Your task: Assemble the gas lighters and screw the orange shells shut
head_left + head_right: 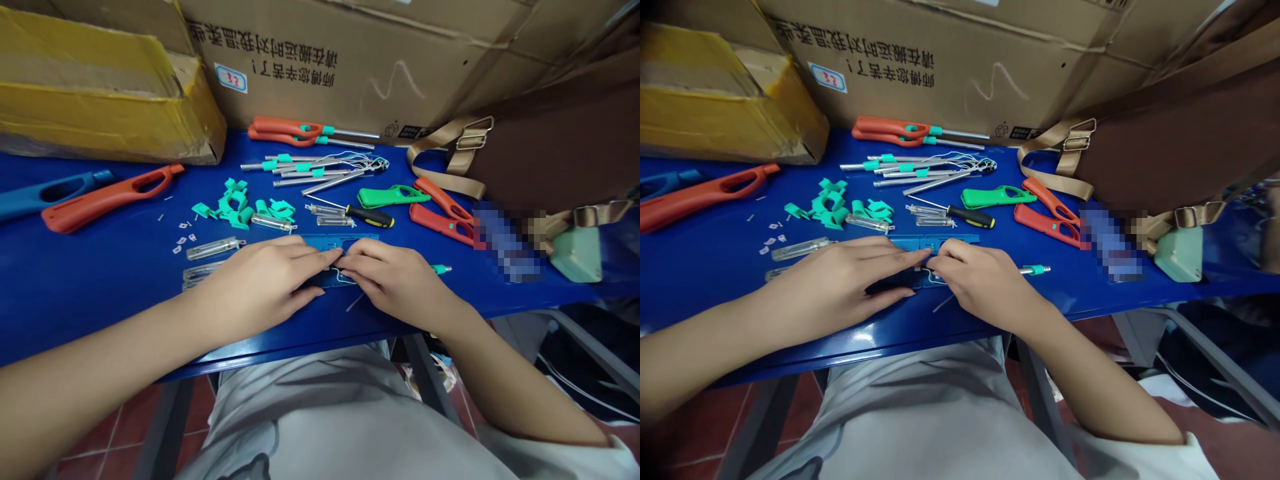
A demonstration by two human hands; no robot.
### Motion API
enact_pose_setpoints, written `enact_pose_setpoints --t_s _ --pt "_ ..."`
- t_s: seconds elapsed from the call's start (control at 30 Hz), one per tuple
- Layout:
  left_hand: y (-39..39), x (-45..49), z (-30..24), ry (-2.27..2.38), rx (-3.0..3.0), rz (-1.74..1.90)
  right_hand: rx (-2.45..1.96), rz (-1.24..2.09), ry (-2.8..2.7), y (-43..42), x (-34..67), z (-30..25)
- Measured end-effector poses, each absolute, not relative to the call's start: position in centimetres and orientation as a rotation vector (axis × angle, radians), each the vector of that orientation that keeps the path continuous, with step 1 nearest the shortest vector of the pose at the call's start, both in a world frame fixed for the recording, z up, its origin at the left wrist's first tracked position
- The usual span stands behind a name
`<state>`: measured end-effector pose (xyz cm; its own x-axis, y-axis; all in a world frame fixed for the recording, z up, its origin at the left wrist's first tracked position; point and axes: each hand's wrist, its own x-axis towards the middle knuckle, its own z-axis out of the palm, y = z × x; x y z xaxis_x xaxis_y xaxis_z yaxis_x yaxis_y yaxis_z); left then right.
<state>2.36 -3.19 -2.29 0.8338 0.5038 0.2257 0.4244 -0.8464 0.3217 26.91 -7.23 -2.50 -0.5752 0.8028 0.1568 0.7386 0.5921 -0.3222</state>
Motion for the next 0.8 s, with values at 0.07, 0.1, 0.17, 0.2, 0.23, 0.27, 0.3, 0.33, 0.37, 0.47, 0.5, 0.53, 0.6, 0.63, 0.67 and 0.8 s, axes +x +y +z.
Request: enact_pose_setpoints --t_s 0.07,0.1,0.17,0.2,0.23,0.27,0.3,0.33,0.37,0.47,0.5,0.53,0.6,0.63,0.67,0.8 --pt "-3.15 2.41 -2.47 0.7 2.744 0.46 -1.272 0.335 -2.538 -7.23 27.04 -2.42" --pt "-3.12 2.43 -2.55 0.699 2.734 0.463 -1.274 0.36 -2.525 -7.23 27.06 -2.44" --pt "-3.07 2.44 -2.66 0.704 2.71 0.466 -1.275 0.421 -2.485 -7.21 27.07 -2.56" --pt "-3.05 2.44 -2.67 0.706 2.699 0.462 -1.271 0.447 -2.469 -7.2 27.06 -2.64" --pt "-3.04 2.43 -2.64 0.707 2.69 0.453 -1.265 0.465 -2.458 -7.19 27.05 -2.72" --pt "-3.04 2.42 -2.58 0.705 2.68 0.44 -1.257 0.478 -2.455 -7.18 27.06 -2.78" --pt "-3.04 2.41 -2.49 0.701 2.671 0.426 -1.249 0.481 -2.457 -7.17 27.08 -2.82" --pt "-3.06 2.4 -2.41 0.696 2.661 0.41 -1.244 0.476 -2.466 -7.16 27.11 -2.82" --pt "-3.08 2.39 -2.33 0.691 2.652 0.398 -1.243 0.463 -2.482 -7.15 27.16 -2.8" --pt "-3.1 2.4 -2.3 0.685 2.637 0.409 -1.245 0.407 -2.537 -7.1 27.34 -2.67" --pt "-3.09 2.42 -2.35 0.681 2.636 0.417 -1.236 0.392 -2.551 -7.08 27.4 -2.64" --pt "-3.06 2.44 -2.42 0.677 2.637 0.427 -1.225 0.383 -2.56 -7.07 27.44 -2.62" --pt "-3.01 2.48 -2.57 0.672 2.644 0.441 -1.212 0.374 -2.559 -7.07 27.47 -2.61" --pt "-2.98 2.49 -2.63 0.675 2.648 0.445 -1.218 0.374 -2.553 -7.08 27.45 -2.6" --pt "-2.95 2.5 -2.67 0.68 2.65 0.451 -1.229 0.378 -2.542 -7.11 27.41 -2.6" --pt "-2.89 2.52 -2.67 0.7 2.64 0.456 -1.253 0.411 -2.459 -7.36 27.08 -2.62"
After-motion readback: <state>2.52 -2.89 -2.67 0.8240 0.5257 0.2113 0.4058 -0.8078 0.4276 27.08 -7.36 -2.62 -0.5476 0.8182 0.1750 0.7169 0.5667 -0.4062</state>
